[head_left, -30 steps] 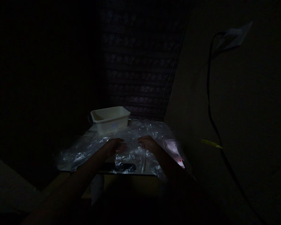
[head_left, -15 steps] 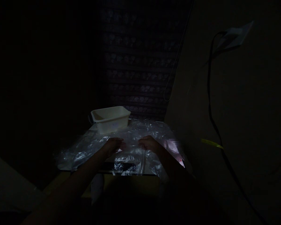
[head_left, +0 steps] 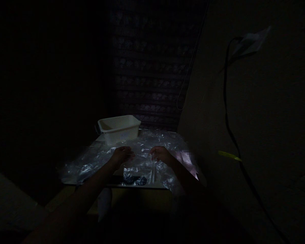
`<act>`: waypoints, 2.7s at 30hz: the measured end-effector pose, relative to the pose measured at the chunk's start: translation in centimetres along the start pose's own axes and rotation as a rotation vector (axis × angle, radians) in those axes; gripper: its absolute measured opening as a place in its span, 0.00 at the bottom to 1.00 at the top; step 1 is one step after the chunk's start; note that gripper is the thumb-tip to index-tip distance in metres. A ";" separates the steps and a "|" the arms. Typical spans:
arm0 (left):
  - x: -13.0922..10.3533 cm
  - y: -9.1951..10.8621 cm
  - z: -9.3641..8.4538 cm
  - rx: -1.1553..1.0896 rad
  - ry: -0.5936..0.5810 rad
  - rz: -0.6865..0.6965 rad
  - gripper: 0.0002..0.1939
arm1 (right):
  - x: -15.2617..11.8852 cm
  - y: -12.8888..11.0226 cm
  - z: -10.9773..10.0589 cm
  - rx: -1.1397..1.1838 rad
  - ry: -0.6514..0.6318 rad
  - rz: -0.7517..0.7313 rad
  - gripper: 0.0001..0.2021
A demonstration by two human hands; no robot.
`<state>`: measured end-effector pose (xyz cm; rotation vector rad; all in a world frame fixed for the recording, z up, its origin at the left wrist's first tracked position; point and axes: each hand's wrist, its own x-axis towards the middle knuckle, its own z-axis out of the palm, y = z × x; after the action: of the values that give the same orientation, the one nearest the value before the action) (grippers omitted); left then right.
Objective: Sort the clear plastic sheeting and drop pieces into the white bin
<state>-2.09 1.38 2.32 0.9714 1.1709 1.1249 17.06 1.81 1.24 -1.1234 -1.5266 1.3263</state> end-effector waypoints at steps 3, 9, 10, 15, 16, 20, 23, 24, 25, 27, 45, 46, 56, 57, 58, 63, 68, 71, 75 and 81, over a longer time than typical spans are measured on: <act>-0.1 0.3 -0.7 0.166 -0.014 0.063 0.15 | 0.4 0.6 0.0 -0.039 0.002 0.017 0.06; -0.4 0.1 -2.6 0.370 -0.135 0.181 0.17 | 0.3 1.0 0.1 -0.003 -0.025 0.007 0.09; -0.5 -0.1 -2.8 0.379 -0.147 0.197 0.17 | 0.2 0.9 0.1 0.007 -0.026 0.001 0.08; -0.7 -0.8 -3.3 0.268 -0.171 0.122 0.17 | -0.1 0.7 -0.1 0.100 -0.001 0.012 0.10; -0.7 -1.0 -3.3 0.223 -0.175 0.066 0.16 | -0.1 0.8 -0.1 0.116 0.004 0.019 0.11; -0.6 -1.1 -3.1 0.020 -0.171 -0.099 0.09 | 0.1 0.9 0.1 0.181 0.034 0.032 0.12; -0.5 -0.7 -2.6 -0.075 -0.133 -0.115 0.12 | 0.2 0.7 0.1 0.269 0.056 0.051 0.11; -0.5 -0.5 -2.4 -0.099 -0.116 -0.118 0.13 | 0.2 0.6 0.0 0.313 0.048 0.059 0.11; -0.4 -0.4 -2.3 -0.121 -0.096 -0.122 0.14 | 0.2 0.6 0.0 0.361 0.032 0.065 0.11; -0.4 0.0 -2.0 -0.145 -0.065 -0.131 0.13 | 0.1 0.5 -0.2 0.446 -0.016 0.066 0.11; -0.6 -0.4 -1.2 -0.038 -0.084 0.006 0.09 | -0.1 0.5 0.8 0.066 0.067 -0.037 0.11; -0.6 -0.6 -1.2 -0.010 -0.070 0.024 0.07 | -0.1 0.7 0.7 0.073 0.068 -0.035 0.12; -0.9 -0.6 -1.2 0.102 -0.051 0.040 0.09 | -0.3 0.7 0.3 0.096 0.041 0.014 0.09; -0.8 -0.7 -1.3 0.121 -0.047 0.047 0.08 | -0.3 0.7 0.3 0.087 0.044 0.014 0.09; -0.8 -0.8 -1.3 0.145 -0.049 0.055 0.08 | -0.2 0.9 0.2 0.082 0.048 0.011 0.09; -0.2 -1.2 -1.9 0.214 -0.058 0.061 0.11 | 0.0 1.2 0.4 0.132 0.078 0.037 0.06; -0.1 -1.4 -1.7 0.166 -0.026 0.025 0.11 | -0.4 0.4 0.7 0.180 0.084 0.178 0.04; -0.4 -1.3 -1.3 0.109 -0.016 -0.031 0.11 | -0.4 0.2 0.6 0.165 0.076 0.246 0.04; -1.1 -0.9 -0.9 0.156 0.015 -0.067 0.13 | -0.4 0.5 0.4 0.118 0.099 0.229 0.06; -1.1 -0.8 -0.8 0.142 0.015 -0.065 0.13 | -0.3 0.8 0.6 0.034 0.183 0.190 0.07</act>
<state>-2.74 0.16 1.62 1.0268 1.2992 1.0102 16.66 1.35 0.35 -1.3553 -1.2859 1.3287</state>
